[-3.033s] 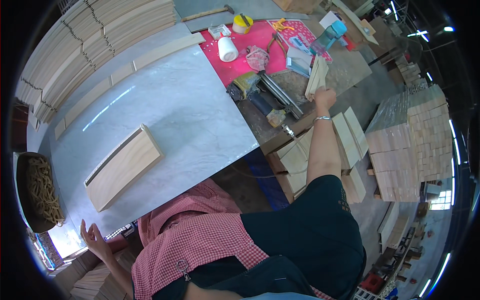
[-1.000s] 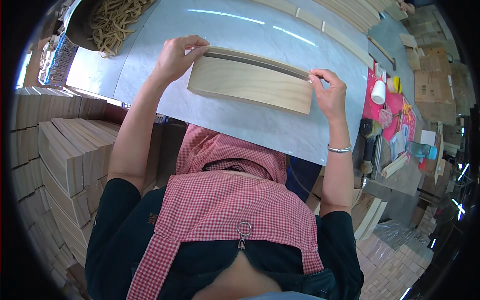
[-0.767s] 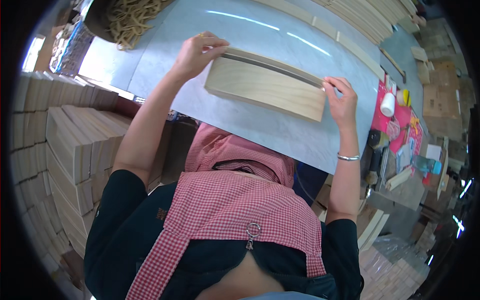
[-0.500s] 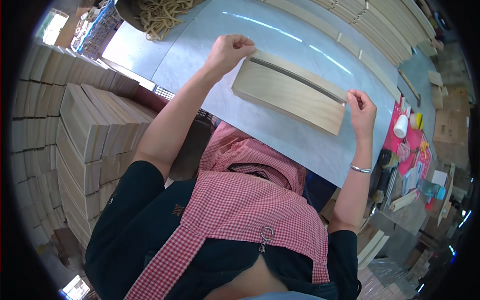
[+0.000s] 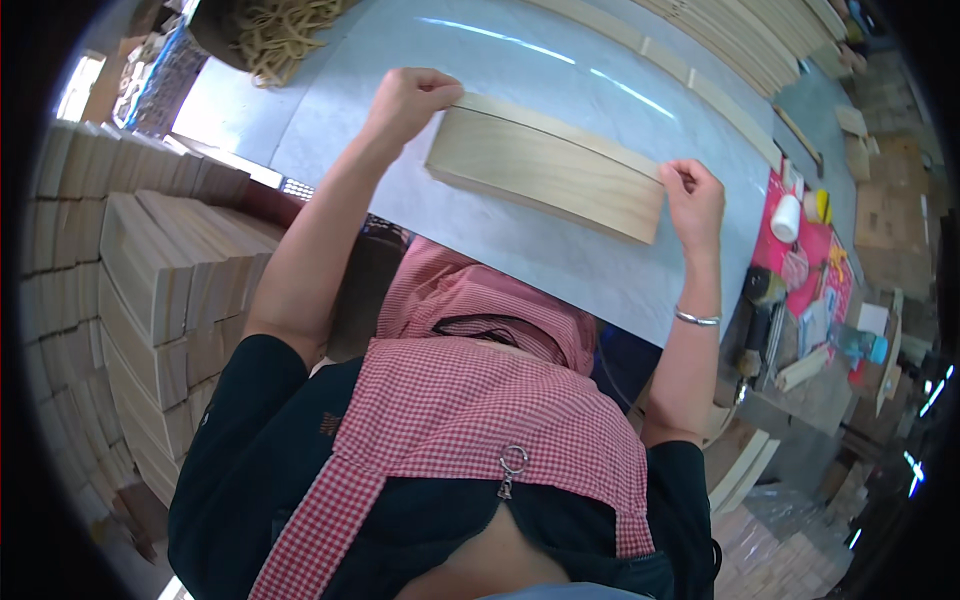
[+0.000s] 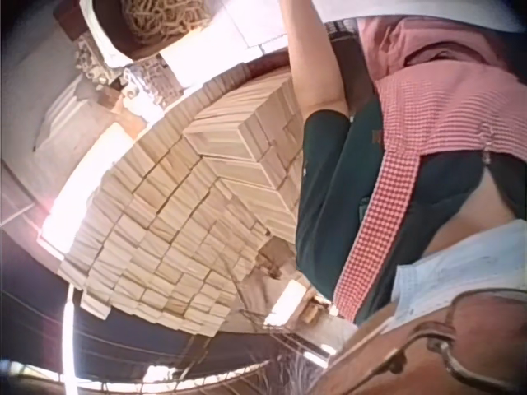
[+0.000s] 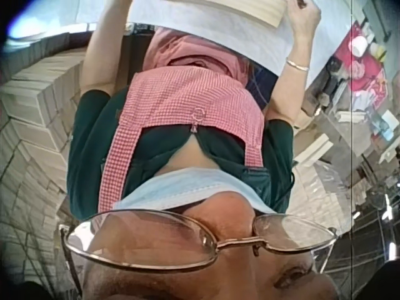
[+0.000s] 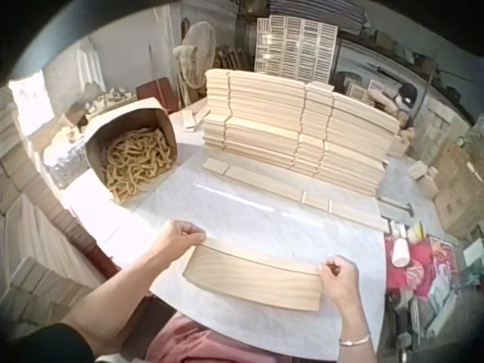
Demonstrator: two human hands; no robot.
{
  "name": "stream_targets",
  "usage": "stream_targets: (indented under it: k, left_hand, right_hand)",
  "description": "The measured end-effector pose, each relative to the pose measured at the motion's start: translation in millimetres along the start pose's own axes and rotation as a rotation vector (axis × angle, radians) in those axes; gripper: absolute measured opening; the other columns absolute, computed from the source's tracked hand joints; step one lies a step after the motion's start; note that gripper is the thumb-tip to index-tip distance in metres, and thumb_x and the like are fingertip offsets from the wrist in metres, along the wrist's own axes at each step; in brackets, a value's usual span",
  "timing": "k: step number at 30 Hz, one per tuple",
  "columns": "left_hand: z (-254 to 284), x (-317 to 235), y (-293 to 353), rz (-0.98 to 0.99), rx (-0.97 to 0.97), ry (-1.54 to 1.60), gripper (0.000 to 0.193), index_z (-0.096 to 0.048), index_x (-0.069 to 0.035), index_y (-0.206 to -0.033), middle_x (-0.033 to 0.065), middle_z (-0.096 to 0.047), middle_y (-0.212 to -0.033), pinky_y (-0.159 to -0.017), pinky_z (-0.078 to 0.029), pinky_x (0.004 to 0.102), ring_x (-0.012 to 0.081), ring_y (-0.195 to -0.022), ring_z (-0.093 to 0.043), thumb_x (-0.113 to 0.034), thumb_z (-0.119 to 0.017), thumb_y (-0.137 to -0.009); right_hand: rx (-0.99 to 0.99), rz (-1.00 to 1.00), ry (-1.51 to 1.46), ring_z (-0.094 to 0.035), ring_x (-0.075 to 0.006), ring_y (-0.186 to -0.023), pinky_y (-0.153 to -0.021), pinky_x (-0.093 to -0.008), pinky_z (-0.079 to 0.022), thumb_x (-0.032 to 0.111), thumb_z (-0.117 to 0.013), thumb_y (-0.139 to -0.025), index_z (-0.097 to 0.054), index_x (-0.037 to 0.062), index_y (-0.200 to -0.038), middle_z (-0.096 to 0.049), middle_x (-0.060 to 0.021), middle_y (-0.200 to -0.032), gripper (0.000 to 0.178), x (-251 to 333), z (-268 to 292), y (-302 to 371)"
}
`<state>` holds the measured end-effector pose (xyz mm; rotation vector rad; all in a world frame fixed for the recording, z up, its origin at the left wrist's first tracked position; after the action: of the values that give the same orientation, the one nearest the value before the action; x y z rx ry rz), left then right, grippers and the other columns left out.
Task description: The user is assembling wooden boxes by applying glue to the edges and using a nail gun to join the panels together.
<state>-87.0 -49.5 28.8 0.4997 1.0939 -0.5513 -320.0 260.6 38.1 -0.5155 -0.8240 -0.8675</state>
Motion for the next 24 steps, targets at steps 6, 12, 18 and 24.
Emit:
stream_targets:
  k: [6, 12, 18, 24]
  left_hand:
    - [0.8, 0.2, 0.0, 0.014, 0.046, -0.006, 0.027, -0.077, 0.003, -0.104, 0.0096, -0.072, -0.087, -0.073, -0.052, 0.0259, 0.016, -0.079, -0.065, -0.016, -0.072, -0.086]
    - [7.1, -1.5, 14.4, 0.062, 0.047, 0.002, 0.029, -0.076, 0.004, -0.108, 0.0116, -0.073, -0.091, -0.076, -0.053, 0.0265, 0.0172, -0.082, -0.065, -0.018, -0.07, -0.089]
    - [6.7, -2.1, 28.8, 0.087, 0.034, 0.018, 0.032, -0.073, 0.006, -0.111, 0.0141, -0.073, -0.096, -0.081, -0.053, 0.0278, 0.0192, -0.087, -0.065, -0.019, -0.067, -0.093]
    - [2.8, -1.5, 37.2, 0.107, 0.045, 0.051, 0.033, -0.071, 0.007, -0.117, 0.0162, -0.072, -0.103, -0.086, -0.052, 0.0288, 0.0203, -0.093, -0.065, -0.017, -0.065, -0.095]
  right_hand:
    - [-0.013, -0.084, -0.087, -0.059, -0.0101, -0.072, -0.069, -0.0223, -0.049, 0.01, -0.066, -0.093, -0.071, -0.0016, -0.096, -0.068, -0.0022, -0.083, 0.013, -10.4, 0.0, 4.5]
    - [-0.073, -0.122, -0.061, -0.059, -0.0112, -0.071, -0.068, -0.0247, -0.05, 0.01, -0.065, -0.093, -0.071, -0.0025, -0.098, -0.068, -0.0038, -0.084, 0.014, -12.8, 4.3, 22.3]
    - [-0.158, 0.008, 0.131, -0.057, -0.0148, -0.065, -0.062, -0.0286, -0.048, 0.009, -0.064, -0.092, -0.07, -0.0016, -0.094, -0.067, -0.0071, -0.079, 0.013, 3.7, 3.1, 41.4]
    - [-0.165, 0.098, 0.245, -0.059, -0.0175, -0.067, -0.064, -0.03, -0.049, 0.009, -0.064, -0.093, -0.07, -0.0028, -0.097, -0.068, -0.0088, -0.083, 0.014, 10.7, 0.5, 45.3]
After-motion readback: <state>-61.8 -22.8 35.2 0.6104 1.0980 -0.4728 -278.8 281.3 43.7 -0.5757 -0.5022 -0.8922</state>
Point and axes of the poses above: each hand's wrist, its own y-axis away from the middle knuckle, its own z-axis out of the back of the hand, x = y × z, the point moved 4 cm from there along -y, towards the middle knuckle
